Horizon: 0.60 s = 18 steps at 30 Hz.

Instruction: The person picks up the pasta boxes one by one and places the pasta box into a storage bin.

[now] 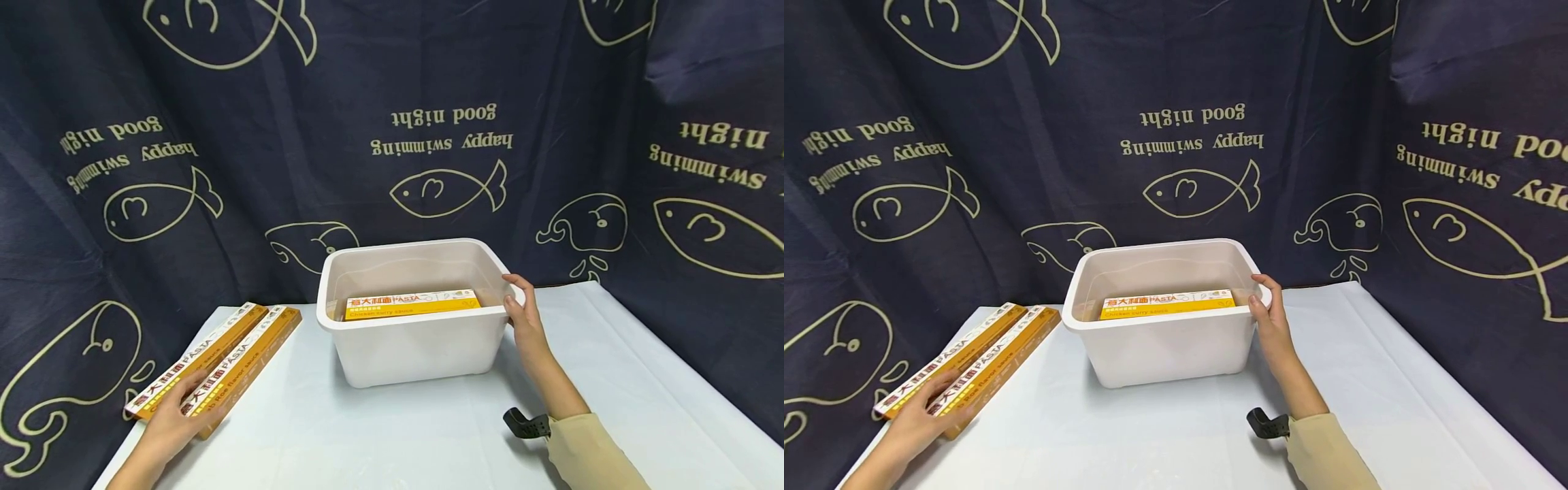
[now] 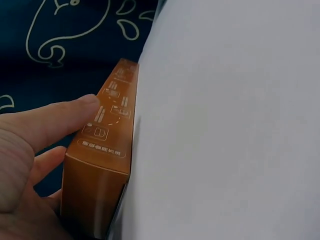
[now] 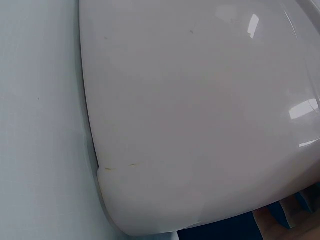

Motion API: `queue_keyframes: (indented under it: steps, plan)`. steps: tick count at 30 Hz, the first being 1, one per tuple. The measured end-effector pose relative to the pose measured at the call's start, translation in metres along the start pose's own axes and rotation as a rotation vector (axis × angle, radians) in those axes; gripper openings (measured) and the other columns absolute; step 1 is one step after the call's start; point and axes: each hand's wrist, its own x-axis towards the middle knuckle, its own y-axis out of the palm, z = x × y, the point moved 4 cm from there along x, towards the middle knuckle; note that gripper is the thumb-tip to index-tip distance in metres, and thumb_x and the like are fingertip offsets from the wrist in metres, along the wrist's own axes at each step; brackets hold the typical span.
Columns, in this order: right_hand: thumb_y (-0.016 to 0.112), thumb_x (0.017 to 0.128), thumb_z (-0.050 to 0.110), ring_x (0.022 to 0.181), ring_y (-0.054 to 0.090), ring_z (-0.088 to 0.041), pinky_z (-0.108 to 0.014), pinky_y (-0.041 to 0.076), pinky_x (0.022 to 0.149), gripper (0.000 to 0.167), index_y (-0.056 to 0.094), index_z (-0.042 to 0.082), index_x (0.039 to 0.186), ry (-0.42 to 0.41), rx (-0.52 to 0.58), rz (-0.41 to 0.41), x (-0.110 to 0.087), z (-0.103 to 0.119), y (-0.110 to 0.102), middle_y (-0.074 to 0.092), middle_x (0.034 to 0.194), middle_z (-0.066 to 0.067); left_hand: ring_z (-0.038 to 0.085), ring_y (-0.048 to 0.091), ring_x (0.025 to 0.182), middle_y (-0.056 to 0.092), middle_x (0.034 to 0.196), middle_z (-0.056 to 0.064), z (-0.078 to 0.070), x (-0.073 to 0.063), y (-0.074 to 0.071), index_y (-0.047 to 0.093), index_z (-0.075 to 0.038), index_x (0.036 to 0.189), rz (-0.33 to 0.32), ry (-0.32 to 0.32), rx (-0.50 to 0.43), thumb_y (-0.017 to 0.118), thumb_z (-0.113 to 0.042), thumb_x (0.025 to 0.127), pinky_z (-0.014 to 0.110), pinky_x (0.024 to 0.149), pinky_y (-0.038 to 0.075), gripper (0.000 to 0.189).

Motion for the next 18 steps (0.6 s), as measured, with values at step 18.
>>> queue_keyframes:
  steps: [18]
  plan:
    - [0.034, 0.103, 0.028, 0.131, 0.036, -0.016, -0.039, 0.032, 0.103, 0.050, 0.027, 0.016, 0.151, 0.004, -0.014, -0.002, 0.0000, 0.0007, -0.0001, 0.027, 0.157, -0.003, 0.038, 0.044, 0.120, 0.029, 0.151, 0.030, 0.0046, -0.0002, 0.0012, 0.020, -0.009, 0.157, 0.073, -0.025, 0.022, 0.082, -0.022, 0.079, 0.033, 0.087, 0.035, 0.100]
